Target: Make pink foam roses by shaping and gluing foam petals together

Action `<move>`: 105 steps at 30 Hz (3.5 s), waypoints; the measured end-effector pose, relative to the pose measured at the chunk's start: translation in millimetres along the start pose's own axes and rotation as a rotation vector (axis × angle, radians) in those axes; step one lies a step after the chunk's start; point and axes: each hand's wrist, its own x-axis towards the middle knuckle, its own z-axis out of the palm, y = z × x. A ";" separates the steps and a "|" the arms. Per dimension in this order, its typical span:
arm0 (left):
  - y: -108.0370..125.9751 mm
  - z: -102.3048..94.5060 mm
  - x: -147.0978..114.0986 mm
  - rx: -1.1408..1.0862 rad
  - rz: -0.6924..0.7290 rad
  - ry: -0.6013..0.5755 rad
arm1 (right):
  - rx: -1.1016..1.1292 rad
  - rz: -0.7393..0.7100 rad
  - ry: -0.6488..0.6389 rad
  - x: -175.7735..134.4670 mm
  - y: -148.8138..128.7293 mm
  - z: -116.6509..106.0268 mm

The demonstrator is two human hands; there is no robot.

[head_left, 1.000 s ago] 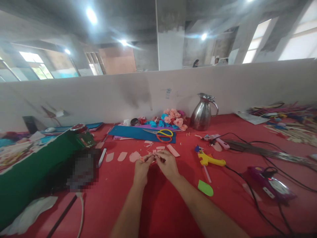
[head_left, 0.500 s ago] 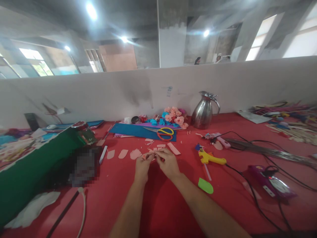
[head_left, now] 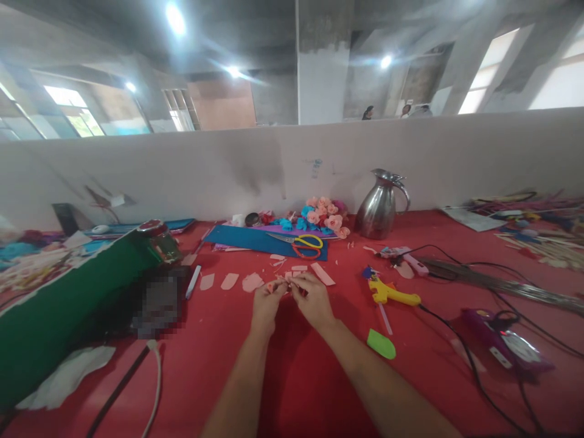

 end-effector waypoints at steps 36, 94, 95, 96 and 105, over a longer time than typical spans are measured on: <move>-14.1 -6.8 5.4 0.118 0.089 -0.109 | 0.082 0.102 0.029 3.4 3.3 -0.5; -5.9 -4.3 1.3 0.143 0.134 -0.098 | 0.259 0.285 -0.061 10.2 -0.5 -7.2; -5.6 -4.1 1.1 0.149 0.139 -0.091 | 0.270 0.290 -0.057 10.4 -0.7 -7.8; -5.3 -3.8 1.0 0.152 0.141 -0.078 | 0.290 0.299 -0.054 10.7 -0.6 -8.2; -5.4 -4.0 1.4 0.186 0.148 0.019 | 0.470 0.409 -0.064 11.0 2.5 -5.0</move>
